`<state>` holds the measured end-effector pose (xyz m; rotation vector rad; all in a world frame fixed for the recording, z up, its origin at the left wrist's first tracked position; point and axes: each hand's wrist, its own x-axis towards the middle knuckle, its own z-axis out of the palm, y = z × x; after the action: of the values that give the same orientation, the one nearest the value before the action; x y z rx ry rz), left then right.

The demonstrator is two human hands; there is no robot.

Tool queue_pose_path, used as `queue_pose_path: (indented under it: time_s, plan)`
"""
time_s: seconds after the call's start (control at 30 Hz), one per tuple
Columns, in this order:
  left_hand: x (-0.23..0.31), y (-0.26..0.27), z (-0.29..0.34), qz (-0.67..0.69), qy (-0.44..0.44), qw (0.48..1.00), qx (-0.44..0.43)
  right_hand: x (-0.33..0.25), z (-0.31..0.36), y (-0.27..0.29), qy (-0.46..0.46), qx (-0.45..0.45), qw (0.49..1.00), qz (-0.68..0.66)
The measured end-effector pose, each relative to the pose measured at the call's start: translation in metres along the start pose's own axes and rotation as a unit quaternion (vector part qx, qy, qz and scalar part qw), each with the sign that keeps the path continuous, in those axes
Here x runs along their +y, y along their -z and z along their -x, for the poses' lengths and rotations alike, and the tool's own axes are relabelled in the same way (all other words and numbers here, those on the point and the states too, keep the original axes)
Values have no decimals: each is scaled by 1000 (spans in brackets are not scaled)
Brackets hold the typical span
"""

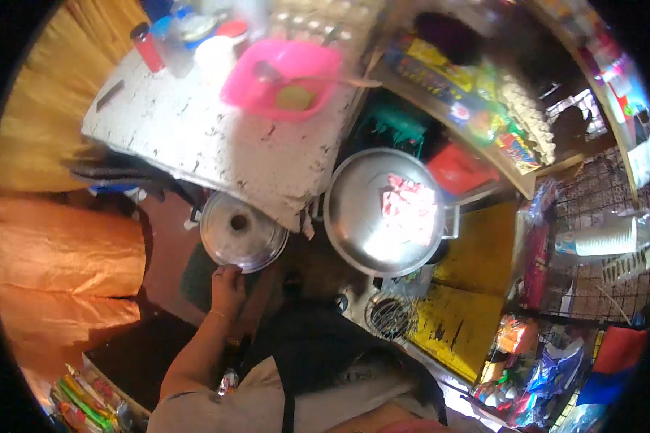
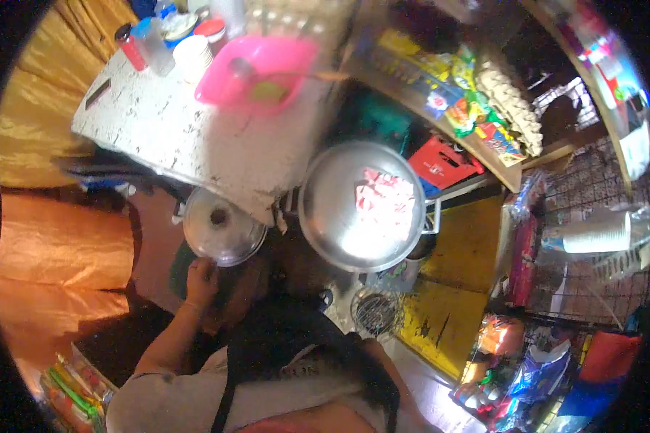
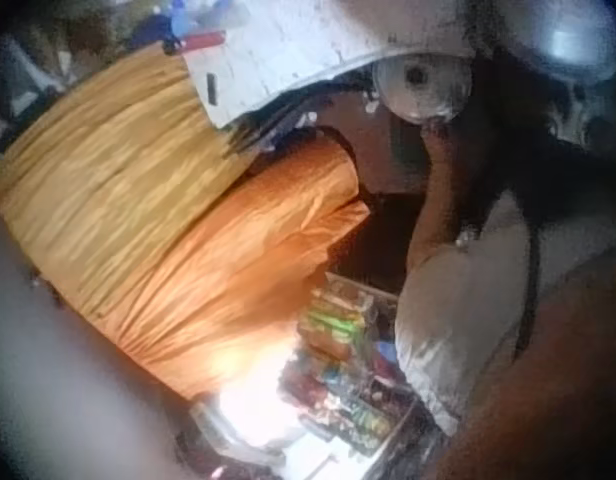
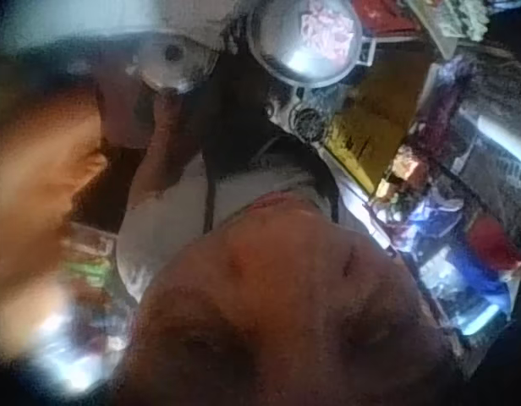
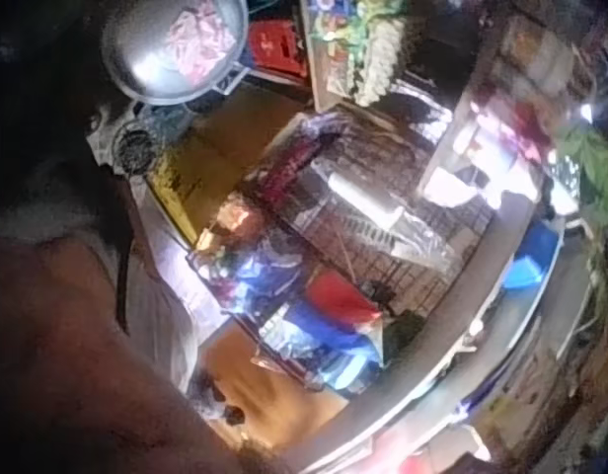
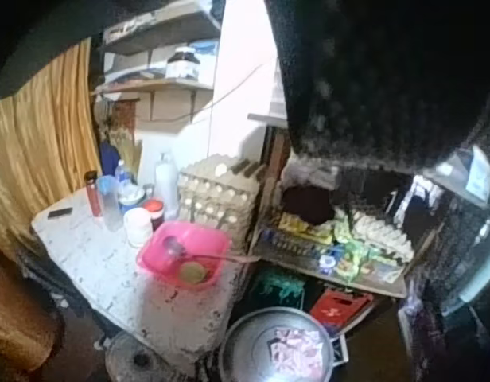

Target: The person carries a metal pot with a lid, places it onto a gas burner, adjusts the lid using a cloth, and lights the burner using a match.

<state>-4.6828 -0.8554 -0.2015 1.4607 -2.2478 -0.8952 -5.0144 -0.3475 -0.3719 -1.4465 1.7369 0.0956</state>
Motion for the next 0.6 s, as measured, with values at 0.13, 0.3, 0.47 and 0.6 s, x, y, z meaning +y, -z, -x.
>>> queue_pose_path:
  time_s: [0.13, 0.3, 0.47, 0.6]
  plan:
    - [74, 8, -44, -57, -213, 964, 150, -7, -7, 25, -341, -30, 895, -286]
    - [135, -1, -139, 21, -277, 945, 175, -23, 21, 72, -388, 56, 856, -337]
    - [130, -7, -227, 29, -265, 946, 183, -26, 6, 94, -430, 75, 813, -386]
    - [106, -16, -253, -48, -258, 955, 139, -43, -33, 110, -386, -15, 848, -362]
